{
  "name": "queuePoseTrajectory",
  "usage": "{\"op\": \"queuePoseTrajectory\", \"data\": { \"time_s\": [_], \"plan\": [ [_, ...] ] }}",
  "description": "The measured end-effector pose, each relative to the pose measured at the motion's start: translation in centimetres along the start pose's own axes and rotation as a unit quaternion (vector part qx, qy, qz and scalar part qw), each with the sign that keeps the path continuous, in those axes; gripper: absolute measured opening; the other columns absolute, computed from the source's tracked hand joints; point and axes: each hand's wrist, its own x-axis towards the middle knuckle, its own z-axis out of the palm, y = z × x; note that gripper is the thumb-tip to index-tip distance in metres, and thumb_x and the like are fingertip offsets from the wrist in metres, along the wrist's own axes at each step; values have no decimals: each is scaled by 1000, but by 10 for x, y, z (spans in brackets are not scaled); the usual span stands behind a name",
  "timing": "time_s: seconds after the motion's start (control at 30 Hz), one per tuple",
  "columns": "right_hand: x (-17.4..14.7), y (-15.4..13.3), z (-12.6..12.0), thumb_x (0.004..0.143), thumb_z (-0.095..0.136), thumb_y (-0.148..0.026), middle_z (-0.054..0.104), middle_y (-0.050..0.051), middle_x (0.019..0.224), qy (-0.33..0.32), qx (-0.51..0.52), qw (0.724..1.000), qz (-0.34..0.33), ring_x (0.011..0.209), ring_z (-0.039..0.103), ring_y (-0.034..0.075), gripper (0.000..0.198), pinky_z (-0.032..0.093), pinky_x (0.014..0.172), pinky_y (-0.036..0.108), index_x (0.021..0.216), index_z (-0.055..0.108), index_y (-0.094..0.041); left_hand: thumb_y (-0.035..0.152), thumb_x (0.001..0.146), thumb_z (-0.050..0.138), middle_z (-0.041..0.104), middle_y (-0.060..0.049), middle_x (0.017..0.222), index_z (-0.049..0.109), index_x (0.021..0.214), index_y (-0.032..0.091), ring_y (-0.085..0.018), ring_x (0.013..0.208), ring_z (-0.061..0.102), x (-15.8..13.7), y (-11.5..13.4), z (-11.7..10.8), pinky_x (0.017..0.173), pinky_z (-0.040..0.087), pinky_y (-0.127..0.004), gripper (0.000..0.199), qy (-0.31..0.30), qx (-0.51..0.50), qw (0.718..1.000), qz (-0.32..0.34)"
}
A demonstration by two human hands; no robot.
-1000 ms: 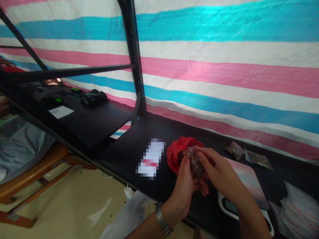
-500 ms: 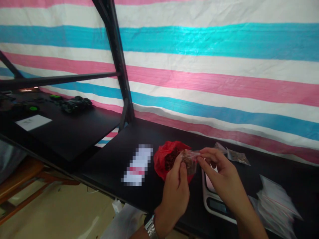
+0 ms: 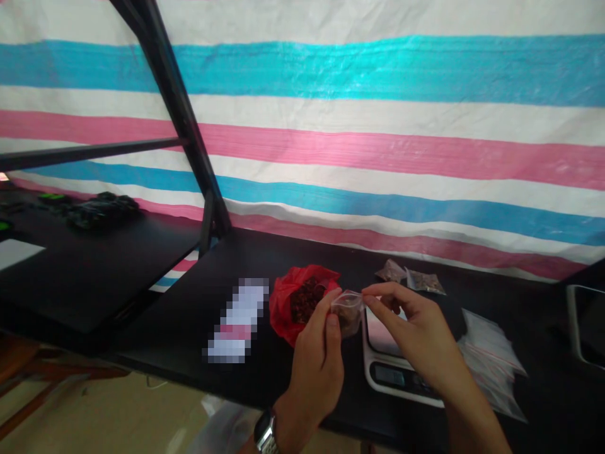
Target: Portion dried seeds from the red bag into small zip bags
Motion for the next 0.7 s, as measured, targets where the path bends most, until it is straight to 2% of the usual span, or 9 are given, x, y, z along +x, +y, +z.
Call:
{"op": "queuePoseTrajectory", "data": {
  "time_s": [0.17,0.27,0.37,0.43,0.57,0.7],
  "plan": [
    [4,17,-25,84,74,-46,79,5,88,43,35,998,5,78,65,21,24,49,71,32,89,81,-23,42,114,38,77,-10,118,68,132,23,-21,110,73,1,8,0,97,57,-33,40,12,-1,1000,24],
    [6,39,-42,82,75,-47,80,7,89,60,57,995,50,82,71,24,27,53,74,33,90,78,-22,43,113,40,76,-9,108,70,124,22,-21,99,72,-1,10,-1,92,57,-33,38,39,13,999,29],
    [7,65,-53,80,72,-46,81,8,87,60,39,991,115,80,74,25,26,55,73,34,88,76,-22,47,111,43,75,-10,106,71,121,21,-20,88,70,-3,6,-2,82,58,-33,39,36,5,999,23],
    [8,80,-55,81,68,-44,82,8,87,65,4,989,134,81,75,27,24,55,75,37,86,76,-22,47,111,43,75,-10,105,71,120,21,-19,80,68,-4,3,-2,75,57,-32,40,29,3,999,20],
    [10,99,-61,81,66,-43,84,10,97,118,-84,982,118,86,75,29,29,55,82,41,95,81,-21,46,112,42,75,-10,107,71,120,21,-16,72,64,-5,0,-3,67,55,-29,39,14,13,1000,24],
    [12,109,-70,85,62,-44,84,14,105,199,-109,967,111,87,74,29,37,55,82,43,104,82,-19,43,112,41,75,-9,106,71,119,21,-16,71,64,-7,0,-3,67,55,-29,38,5,31,999,33]
  ]
}}
